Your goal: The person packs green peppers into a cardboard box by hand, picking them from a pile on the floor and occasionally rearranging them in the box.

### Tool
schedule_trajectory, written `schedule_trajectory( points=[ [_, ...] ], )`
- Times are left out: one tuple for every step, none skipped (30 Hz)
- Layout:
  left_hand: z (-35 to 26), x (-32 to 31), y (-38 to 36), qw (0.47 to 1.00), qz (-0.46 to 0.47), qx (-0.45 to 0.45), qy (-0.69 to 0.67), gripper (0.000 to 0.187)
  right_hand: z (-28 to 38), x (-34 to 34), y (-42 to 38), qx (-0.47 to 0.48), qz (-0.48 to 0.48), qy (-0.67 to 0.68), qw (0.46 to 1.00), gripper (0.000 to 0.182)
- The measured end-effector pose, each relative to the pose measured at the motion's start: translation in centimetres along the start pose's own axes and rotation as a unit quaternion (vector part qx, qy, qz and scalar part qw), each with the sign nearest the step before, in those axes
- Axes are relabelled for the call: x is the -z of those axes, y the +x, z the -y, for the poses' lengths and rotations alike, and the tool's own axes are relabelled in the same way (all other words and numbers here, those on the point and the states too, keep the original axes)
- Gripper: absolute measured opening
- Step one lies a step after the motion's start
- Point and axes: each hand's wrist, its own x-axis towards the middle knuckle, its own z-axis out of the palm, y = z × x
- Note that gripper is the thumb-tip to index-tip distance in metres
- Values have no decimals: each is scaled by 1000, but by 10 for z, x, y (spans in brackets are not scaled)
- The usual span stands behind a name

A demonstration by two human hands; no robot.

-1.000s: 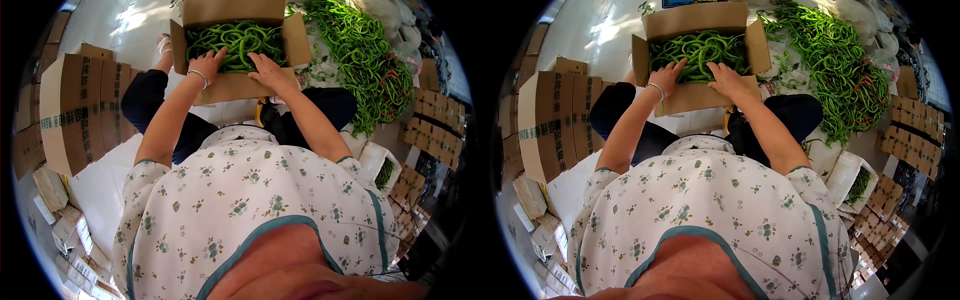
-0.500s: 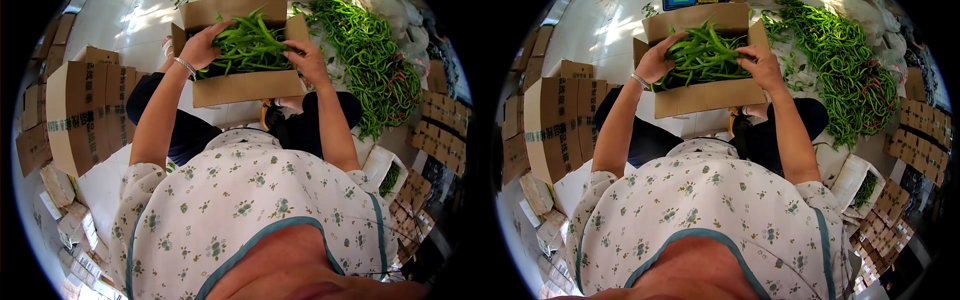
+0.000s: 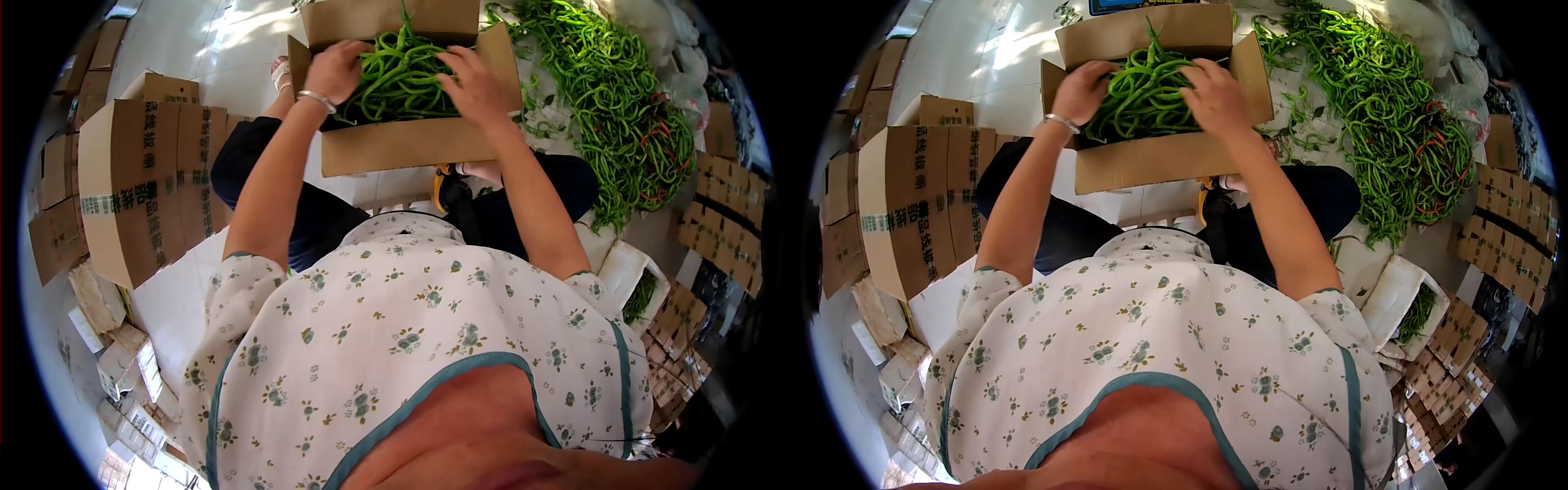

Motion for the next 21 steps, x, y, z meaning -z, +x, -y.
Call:
schedule_trajectory(
  points=[
    [1,-14,7,999,6,-40,-7,38,5,-9,12,35,25,-3,999,39],
    [6,-34,5,999,11,-31,31,45,0,-33,16,55,34,-39,997,43],
    [10,-50,4,997,16,-22,69,53,-7,-51,16,76,42,-74,993,48],
    [1,-45,2,989,127,70,28,62,-8,-49,15,41,101,-87,990,51],
    [-4,-40,-2,986,145,77,30,60,-8,-44,11,5,161,-98,982,54],
    [-8,-33,-8,981,156,58,101,57,-8,-41,7,-31,221,-108,969,58],
    [-9,-24,-13,970,167,42,171,55,-15,-32,5,-52,245,-78,965,64],
    [1,-22,-20,970,179,41,159,50,-22,-26,-3,-54,236,-80,967,65],
    [13,-19,-30,970,191,39,147,46,-27,-21,-11,-56,228,-82,969,66],
    [24,-19,-37,957,224,67,171,39,-27,-15,-16,-97,233,-89,964,64],
    [18,-9,-43,953,220,118,173,37,-26,-6,-18,-140,235,-97,957,63],
    [24,-9,-45,951,215,138,177,38,-27,1,-21,-185,235,-106,948,62],
    [26,-7,-46,948,209,158,180,38,-33,3,-25,-180,217,-86,956,59],
    [22,-7,-43,949,201,169,177,37,-39,1,-30,-173,201,-65,962,57],
    [25,-8,-40,962,171,151,152,35,-42,-1,-32,-163,185,-43,968,55],
    [31,-9,-34,973,140,133,127,34,-36,2,-28,-154,160,-62,973,52],
    [29,-7,-29,982,110,113,102,33,-26,12,-21,-145,135,-81,977,49],
    [23,-6,-24,985,59,120,111,30,-18,20,-16,-137,109,-101,979,46],
    [14,-4,-19,988,34,96,116,29,-14,22,-12,-114,85,-82,986,44],
    [7,-3,-15,990,7,71,120,29,-11,21,-6,-90,60,-63,992,41],
    [1,-4,-10,991,-21,46,126,28,-8,16,0,-65,33,-43,996,39]
  ],
)
